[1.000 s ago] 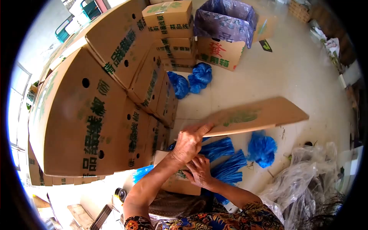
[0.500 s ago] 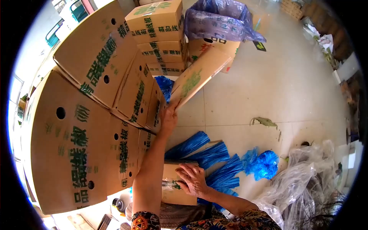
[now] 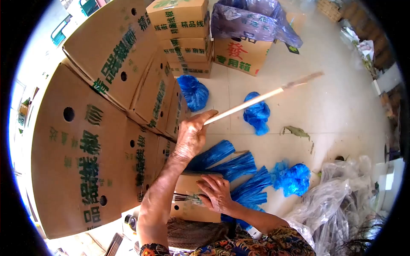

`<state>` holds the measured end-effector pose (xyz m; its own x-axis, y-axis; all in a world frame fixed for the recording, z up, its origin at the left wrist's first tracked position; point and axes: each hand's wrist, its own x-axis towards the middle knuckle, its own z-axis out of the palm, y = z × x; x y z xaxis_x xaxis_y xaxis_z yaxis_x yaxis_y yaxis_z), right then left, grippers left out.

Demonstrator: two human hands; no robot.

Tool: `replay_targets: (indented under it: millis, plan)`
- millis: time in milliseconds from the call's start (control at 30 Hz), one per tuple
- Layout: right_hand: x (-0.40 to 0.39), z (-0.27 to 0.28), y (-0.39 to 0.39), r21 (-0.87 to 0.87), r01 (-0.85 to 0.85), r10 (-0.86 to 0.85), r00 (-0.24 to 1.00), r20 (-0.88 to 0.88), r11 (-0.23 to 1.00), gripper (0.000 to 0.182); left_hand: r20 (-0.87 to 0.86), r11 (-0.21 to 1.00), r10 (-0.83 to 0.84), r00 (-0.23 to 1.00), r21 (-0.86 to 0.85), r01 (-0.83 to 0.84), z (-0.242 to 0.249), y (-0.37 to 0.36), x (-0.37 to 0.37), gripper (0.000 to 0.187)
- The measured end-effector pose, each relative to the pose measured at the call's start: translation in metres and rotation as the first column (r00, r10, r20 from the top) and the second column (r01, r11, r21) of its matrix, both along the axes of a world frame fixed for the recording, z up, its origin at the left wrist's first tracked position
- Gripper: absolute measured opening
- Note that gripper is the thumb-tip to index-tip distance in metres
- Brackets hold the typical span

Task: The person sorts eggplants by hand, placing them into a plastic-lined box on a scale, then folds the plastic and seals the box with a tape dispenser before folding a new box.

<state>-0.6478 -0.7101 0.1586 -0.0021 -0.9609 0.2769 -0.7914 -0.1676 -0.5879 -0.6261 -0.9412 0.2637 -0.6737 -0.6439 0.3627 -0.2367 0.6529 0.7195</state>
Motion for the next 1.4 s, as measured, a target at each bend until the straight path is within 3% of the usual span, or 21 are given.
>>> replay_targets:
  millis: [100, 167, 200, 300, 400, 467, 500, 600, 633, 700, 767, 867, 900, 933, 1000, 1067, 1100, 1133, 1233, 1333, 1400]
  plan:
    - [0.000, 0.004, 0.000, 0.003, 0.003, -0.003, 1.000, -0.002, 1.000, 0.050, -0.112, 0.980, 0.042, 0.993, -0.191, -0.063, -0.011, 0.011, -0.029, 0.051]
    - [0.001, 0.001, 0.000, -0.012, 0.009, -0.009, 1.000, -0.005, 1.000, 0.049, -0.079, 0.993, 0.061, 0.995, -0.093, -0.068, -0.044, 0.006, -0.053, 0.048]
    - [0.001, -0.001, -0.001, -0.023, 0.013, -0.014, 1.000, -0.006, 1.000, 0.049, -0.036, 0.997, 0.078, 0.996, -0.014, -0.079, -0.059, 0.004, -0.062, 0.046]
    - [0.001, -0.002, 0.001, -0.040, 0.022, -0.022, 1.000, -0.013, 0.999, 0.050, 0.365, 0.989, -0.009, 0.931, 0.141, -0.046, -0.086, 0.010, -0.073, 0.045]
    - [0.001, 0.001, -0.001, -0.023, 0.013, -0.013, 1.000, 0.014, 1.000, 0.052, 0.234, 0.895, -0.339, 0.911, 0.380, 0.235, -0.083, 0.045, -0.056, 0.044]
    - [0.000, 0.003, 0.000, -0.021, 0.015, -0.015, 1.000, 0.012, 1.000, 0.054, 0.167, 0.805, -0.408, 0.898, 0.531, 0.267, -0.051, 0.062, -0.044, 0.042]
    - [0.000, 0.005, -0.001, -0.037, 0.019, -0.018, 1.000, 0.012, 0.999, 0.054, -0.024, 0.697, -0.376, 0.926, 0.651, 0.300, -0.063, 0.063, -0.035, 0.038]
    - [0.000, 0.004, -0.002, -0.044, 0.007, -0.007, 1.000, 0.001, 0.999, 0.055, 0.106, 0.899, -0.187, 0.977, 0.418, 0.127, -0.011, 0.062, -0.006, 0.034]
    - [0.001, 0.001, -0.001, -0.041, 0.010, -0.010, 1.000, 0.003, 0.999, 0.055, 0.195, 0.922, -0.217, 0.956, 0.363, 0.136, 0.011, 0.064, 0.002, 0.033]
    - [0.003, -0.006, 0.001, -0.047, 0.024, -0.024, 1.000, 0.006, 0.999, 0.054, 0.151, 0.989, -0.149, 0.977, 0.009, 0.150, 0.022, 0.080, 0.006, 0.041]
    - [0.005, -0.011, 0.003, -0.104, 0.041, -0.044, 0.999, -0.028, 0.994, 0.052, 0.147, 0.944, -0.049, 0.988, -0.316, 0.094, 0.030, 0.089, -0.002, 0.040]
    - [0.001, -0.007, 0.001, -0.056, 0.018, -0.021, 0.999, -0.043, 0.998, 0.051, 0.400, 0.861, 0.217, 0.890, -0.508, 0.018, 0.030, 0.082, -0.013, 0.034]
    - [0.001, -0.006, 0.000, -0.041, 0.017, -0.019, 0.999, -0.038, 0.999, 0.051, 0.317, 0.770, 0.306, 0.898, -0.637, -0.038, 0.012, 0.071, -0.017, 0.034]
    - [0.002, -0.005, 0.000, -0.024, 0.013, -0.014, 0.999, -0.033, 1.000, 0.051, 0.286, 0.801, 0.279, 0.917, -0.596, -0.058, 0.007, 0.060, -0.021, 0.035]
    - [0.001, -0.002, -0.001, -0.040, 0.011, -0.012, 0.999, -0.036, 0.999, 0.052, 0.379, 0.952, 0.248, 0.892, -0.268, -0.151, -0.002, 0.045, -0.034, 0.037]
    - [0.000, -0.001, -0.001, -0.045, 0.003, -0.005, 0.999, -0.043, 0.999, 0.051, 0.252, 0.947, 0.321, 0.913, -0.061, -0.316, -0.029, 0.020, -0.052, 0.039]
    - [0.000, -0.002, -0.001, -0.053, 0.008, -0.009, 1.000, -0.019, 0.999, 0.049, 0.234, 0.937, 0.346, 0.909, -0.142, -0.320, -0.030, 0.020, -0.061, 0.038]
    - [0.003, -0.002, 0.001, -0.057, 0.015, -0.015, 1.000, -0.004, 0.998, 0.049, 0.335, 0.937, 0.350, 0.875, -0.133, -0.324, -0.029, 0.023, -0.065, 0.037]
    - [0.001, -0.001, -0.001, -0.087, 0.021, -0.020, 1.000, 0.017, 0.996, 0.050, 0.117, 0.885, 0.341, 0.933, -0.374, -0.277, -0.035, 0.036, -0.053, 0.034]
    - [0.001, -0.004, -0.001, -0.060, 0.013, -0.011, 1.000, 0.021, 0.998, 0.055, 0.183, 0.898, 0.265, 0.947, -0.404, -0.174, -0.019, 0.047, -0.044, 0.030]
    - [0.000, -0.002, -0.001, -0.072, 0.021, -0.021, 1.000, 0.009, 0.997, 0.049, 0.146, 0.850, 0.303, 0.942, -0.488, -0.198, -0.010, 0.054, -0.052, 0.026]
